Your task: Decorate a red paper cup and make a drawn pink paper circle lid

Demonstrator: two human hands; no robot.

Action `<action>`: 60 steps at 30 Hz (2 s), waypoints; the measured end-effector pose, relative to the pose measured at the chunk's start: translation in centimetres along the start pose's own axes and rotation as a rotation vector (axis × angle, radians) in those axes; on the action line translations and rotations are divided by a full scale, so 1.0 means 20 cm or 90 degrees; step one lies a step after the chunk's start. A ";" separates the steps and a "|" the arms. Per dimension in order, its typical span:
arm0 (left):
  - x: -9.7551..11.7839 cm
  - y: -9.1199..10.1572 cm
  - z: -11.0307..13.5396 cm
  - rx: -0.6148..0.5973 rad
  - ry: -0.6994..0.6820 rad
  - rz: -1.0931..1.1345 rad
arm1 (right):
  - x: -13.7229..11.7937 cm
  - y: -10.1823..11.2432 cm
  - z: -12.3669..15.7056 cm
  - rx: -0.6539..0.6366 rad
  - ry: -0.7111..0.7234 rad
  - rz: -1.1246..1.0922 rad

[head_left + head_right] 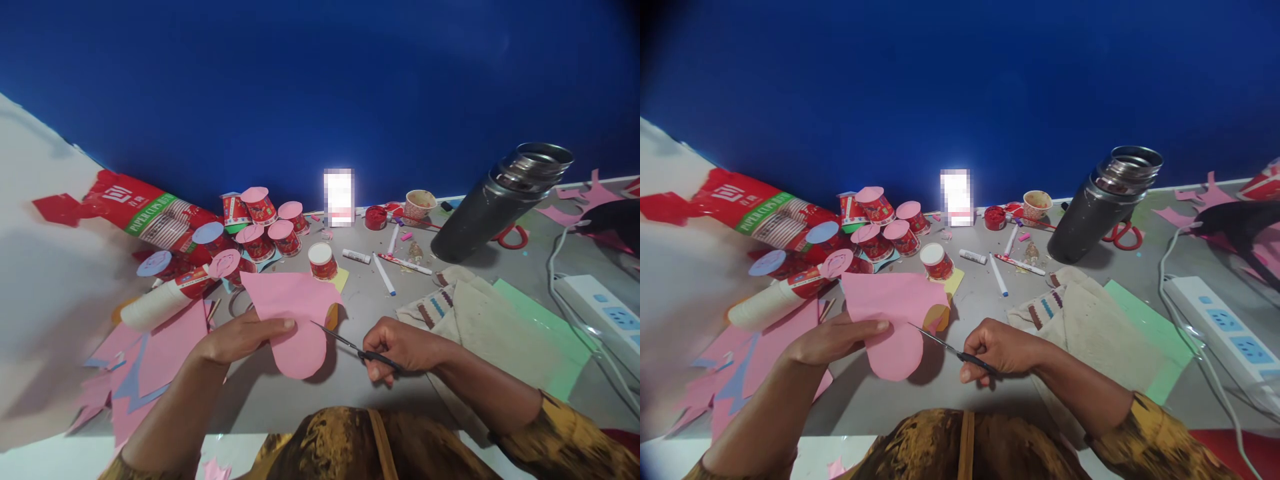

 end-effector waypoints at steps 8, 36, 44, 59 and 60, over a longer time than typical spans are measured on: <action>-0.01 -0.07 0.13 0.204 -0.074 0.174 | 0.00 0.01 -0.02 0.059 0.020 -0.040; 0.00 -0.20 0.05 0.422 -0.090 0.272 | -0.06 -0.04 -0.01 0.092 0.075 -0.109; 0.04 -0.24 0.07 0.421 -0.068 0.301 | -0.07 -0.03 -0.01 0.070 0.074 -0.110; -0.03 -0.17 0.05 0.366 -0.047 0.310 | -0.06 -0.04 0.00 0.063 0.053 -0.102; -0.02 -0.18 0.05 0.357 -0.045 0.309 | -0.06 -0.04 0.00 0.062 0.055 -0.102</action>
Point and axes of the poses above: each hand's wrist, its own z-axis away from the middle knuckle, its own y-axis out of the back of the hand, x = y × z, the point moved 6 cm from there along -z, towards the middle knuckle, and after that the axes turned 7 degrees about x, right-handed, at the moved point
